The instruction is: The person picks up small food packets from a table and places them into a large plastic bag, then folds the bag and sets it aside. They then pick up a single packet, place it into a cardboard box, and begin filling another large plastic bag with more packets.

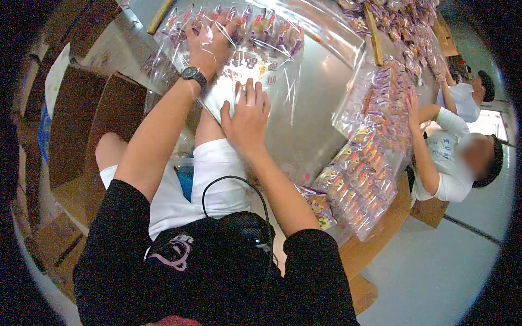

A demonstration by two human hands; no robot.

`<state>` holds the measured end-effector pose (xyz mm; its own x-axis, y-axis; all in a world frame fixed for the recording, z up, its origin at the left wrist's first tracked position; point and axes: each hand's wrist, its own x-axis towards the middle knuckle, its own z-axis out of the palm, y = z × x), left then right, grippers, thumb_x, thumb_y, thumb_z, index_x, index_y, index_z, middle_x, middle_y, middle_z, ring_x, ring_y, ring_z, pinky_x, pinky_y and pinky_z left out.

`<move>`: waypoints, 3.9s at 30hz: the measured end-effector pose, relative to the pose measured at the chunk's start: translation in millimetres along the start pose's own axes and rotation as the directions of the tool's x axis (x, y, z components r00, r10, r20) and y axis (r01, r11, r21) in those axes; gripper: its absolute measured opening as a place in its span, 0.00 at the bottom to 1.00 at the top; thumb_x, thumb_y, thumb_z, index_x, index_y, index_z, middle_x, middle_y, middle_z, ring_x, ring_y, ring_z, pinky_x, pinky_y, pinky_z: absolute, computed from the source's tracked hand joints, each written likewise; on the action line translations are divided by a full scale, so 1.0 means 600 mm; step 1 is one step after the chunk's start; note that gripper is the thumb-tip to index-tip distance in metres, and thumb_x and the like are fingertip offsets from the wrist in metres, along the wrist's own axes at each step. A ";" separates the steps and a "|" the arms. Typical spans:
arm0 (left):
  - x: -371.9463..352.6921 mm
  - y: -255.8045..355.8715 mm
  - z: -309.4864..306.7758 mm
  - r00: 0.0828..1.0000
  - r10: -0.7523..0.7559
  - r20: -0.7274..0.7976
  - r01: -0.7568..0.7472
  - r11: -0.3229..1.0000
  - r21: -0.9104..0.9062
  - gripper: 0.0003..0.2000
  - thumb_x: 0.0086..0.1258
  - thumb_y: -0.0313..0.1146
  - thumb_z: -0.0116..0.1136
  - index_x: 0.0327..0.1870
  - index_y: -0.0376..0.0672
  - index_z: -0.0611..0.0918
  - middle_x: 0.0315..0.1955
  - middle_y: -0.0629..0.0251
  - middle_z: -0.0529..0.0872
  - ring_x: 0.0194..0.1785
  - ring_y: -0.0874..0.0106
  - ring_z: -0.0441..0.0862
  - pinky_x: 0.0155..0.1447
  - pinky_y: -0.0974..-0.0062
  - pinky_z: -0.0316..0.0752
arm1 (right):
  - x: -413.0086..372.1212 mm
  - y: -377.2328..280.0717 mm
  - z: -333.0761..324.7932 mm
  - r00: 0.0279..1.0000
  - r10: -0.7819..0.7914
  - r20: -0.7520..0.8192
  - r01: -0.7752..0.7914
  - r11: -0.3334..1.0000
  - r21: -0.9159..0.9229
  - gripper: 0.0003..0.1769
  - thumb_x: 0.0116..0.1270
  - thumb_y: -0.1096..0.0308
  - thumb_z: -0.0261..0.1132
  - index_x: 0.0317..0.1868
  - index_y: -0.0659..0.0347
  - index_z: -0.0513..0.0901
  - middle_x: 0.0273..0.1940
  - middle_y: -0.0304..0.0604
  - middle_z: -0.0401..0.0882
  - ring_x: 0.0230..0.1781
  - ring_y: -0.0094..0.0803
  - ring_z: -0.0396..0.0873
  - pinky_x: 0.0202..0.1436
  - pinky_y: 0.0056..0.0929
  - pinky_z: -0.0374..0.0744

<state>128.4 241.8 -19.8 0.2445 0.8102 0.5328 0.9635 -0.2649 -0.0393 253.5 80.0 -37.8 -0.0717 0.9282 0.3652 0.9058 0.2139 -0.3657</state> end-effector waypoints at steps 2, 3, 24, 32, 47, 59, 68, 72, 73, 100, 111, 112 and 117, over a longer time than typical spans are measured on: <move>0.006 -0.008 0.005 1.000 0.020 -0.009 -0.020 0.999 -0.038 0.41 0.56 0.56 0.74 0.75 0.67 0.73 0.74 0.69 0.76 0.77 0.59 0.69 0.74 0.32 0.51 | 0.003 0.000 0.000 1.000 0.011 0.022 -0.011 1.000 0.005 0.32 0.71 0.56 0.61 0.69 0.70 0.76 0.72 0.65 0.69 0.77 0.60 0.62 0.79 0.57 0.58; 0.007 -0.006 0.007 0.996 0.014 0.086 -0.014 1.000 -0.005 0.38 0.60 0.51 0.72 0.75 0.66 0.73 0.76 0.66 0.73 0.78 0.58 0.67 0.74 0.30 0.49 | 0.003 0.000 -0.001 0.999 0.020 0.030 -0.020 1.000 0.002 0.33 0.71 0.55 0.60 0.69 0.70 0.76 0.73 0.65 0.69 0.77 0.60 0.61 0.79 0.57 0.57; -0.484 -0.129 -0.344 0.996 -0.071 0.063 0.095 0.733 -0.673 0.12 0.61 0.18 0.65 0.46 0.37 0.86 0.42 0.56 0.90 0.51 0.54 0.86 0.58 0.58 0.80 | -0.026 0.032 -0.009 0.897 -0.011 -0.441 0.132 0.961 0.245 0.18 0.60 0.65 0.71 0.51 0.53 0.86 0.56 0.44 0.85 0.60 0.46 0.78 0.65 0.48 0.67; -0.619 -0.285 -0.384 0.817 -0.463 0.345 0.532 0.835 -0.139 0.27 0.76 0.37 0.60 0.75 0.41 0.72 0.78 0.46 0.65 0.77 0.42 0.63 0.79 0.47 0.58 | -0.035 -0.078 -0.067 0.927 -0.343 -0.152 0.371 0.900 0.231 0.04 0.60 0.69 0.70 0.36 0.55 0.85 0.32 0.40 0.83 0.35 0.38 0.81 0.46 0.38 0.73; -0.548 -0.283 -0.349 0.751 -0.586 0.304 0.559 0.810 0.180 0.39 0.65 0.49 0.67 0.79 0.59 0.68 0.80 0.43 0.57 0.75 0.31 0.61 0.63 0.34 0.74 | -0.119 -0.205 -0.079 0.857 -0.484 0.179 0.432 0.862 0.264 0.17 0.69 0.61 0.71 0.23 0.55 0.79 0.16 0.43 0.77 0.17 0.43 0.79 0.22 0.39 0.74; -0.486 -0.359 -0.318 0.702 -0.586 0.405 0.483 0.810 0.334 0.18 0.64 0.47 0.63 0.49 0.46 0.87 0.52 0.58 0.81 0.59 0.49 0.77 0.49 0.29 0.77 | -0.244 -0.127 -0.059 0.689 -0.549 0.473 0.437 0.836 0.333 0.12 0.66 0.60 0.68 0.29 0.58 0.85 0.29 0.45 0.85 0.32 0.48 0.84 0.44 0.44 0.80; -0.427 -0.346 -0.293 0.518 -0.630 0.579 0.221 0.752 0.621 0.19 0.71 0.45 0.57 0.54 0.47 0.91 0.54 0.58 0.87 0.63 0.46 0.77 0.50 0.24 0.75 | -0.263 -0.075 -0.080 0.815 -0.337 0.472 0.324 0.939 0.110 0.40 0.64 0.57 0.70 0.75 0.61 0.72 0.74 0.67 0.65 0.76 0.71 0.58 0.80 0.62 0.56; -0.406 -0.346 -0.281 0.474 -0.486 0.735 0.127 0.863 0.489 0.15 0.74 0.38 0.56 0.51 0.50 0.93 0.47 0.63 0.92 0.59 0.49 0.82 0.58 0.24 0.70 | -0.264 -0.072 -0.053 0.847 -0.313 0.430 0.285 0.950 0.131 0.40 0.64 0.55 0.69 0.74 0.62 0.74 0.79 0.69 0.58 0.80 0.70 0.52 0.82 0.65 0.51; -0.403 -0.341 -0.285 0.471 -0.480 0.740 0.135 0.869 0.477 0.14 0.73 0.38 0.56 0.51 0.50 0.93 0.47 0.64 0.93 0.59 0.51 0.83 0.59 0.24 0.69 | -0.264 -0.074 -0.051 0.849 -0.314 0.425 0.287 0.949 0.129 0.39 0.63 0.55 0.69 0.74 0.62 0.74 0.79 0.69 0.57 0.80 0.70 0.52 0.82 0.64 0.50; -0.441 -0.270 -0.268 0.778 0.104 0.619 0.180 0.908 -0.379 0.06 0.58 0.34 0.65 0.23 0.46 0.89 0.23 0.58 0.88 0.30 0.59 0.87 0.42 0.62 0.78 | -0.168 -0.122 -0.015 0.879 -0.159 0.449 0.217 0.973 -0.080 0.41 0.65 0.55 0.68 0.77 0.62 0.70 0.81 0.67 0.53 0.82 0.66 0.49 0.83 0.61 0.52; -0.424 -0.259 -0.267 0.794 0.034 0.607 0.159 0.952 -0.263 0.06 0.60 0.36 0.63 0.24 0.52 0.89 0.26 0.68 0.89 0.38 0.69 0.86 0.49 0.70 0.72 | -0.176 -0.102 -0.004 0.900 -0.181 0.396 0.218 0.975 -0.051 0.45 0.59 0.54 0.67 0.78 0.54 0.70 0.80 0.65 0.53 0.81 0.68 0.49 0.82 0.66 0.52; -0.423 -0.259 -0.268 0.802 0.028 0.597 0.152 0.956 -0.250 0.06 0.60 0.36 0.63 0.24 0.52 0.90 0.26 0.68 0.89 0.39 0.69 0.86 0.49 0.70 0.72 | -0.175 -0.104 -0.006 0.901 -0.176 0.395 0.209 0.977 -0.040 0.42 0.61 0.56 0.67 0.77 0.55 0.71 0.81 0.64 0.54 0.81 0.67 0.50 0.82 0.65 0.53; -0.418 -0.253 -0.266 0.827 -0.001 0.562 0.148 0.965 -0.216 0.06 0.59 0.36 0.63 0.24 0.52 0.90 0.27 0.69 0.89 0.44 0.69 0.85 0.56 0.68 0.71 | -0.173 -0.113 -0.010 0.911 -0.193 0.364 0.207 0.978 0.000 0.36 0.66 0.62 0.68 0.74 0.59 0.74 0.80 0.65 0.57 0.81 0.65 0.54 0.81 0.62 0.56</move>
<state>-96.6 -4.6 -12.5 0.2626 0.9643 -0.0346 0.9426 -0.2487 0.2230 201.9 -32.6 -45.6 -0.3921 0.9153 0.0922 0.8714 0.4017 -0.2817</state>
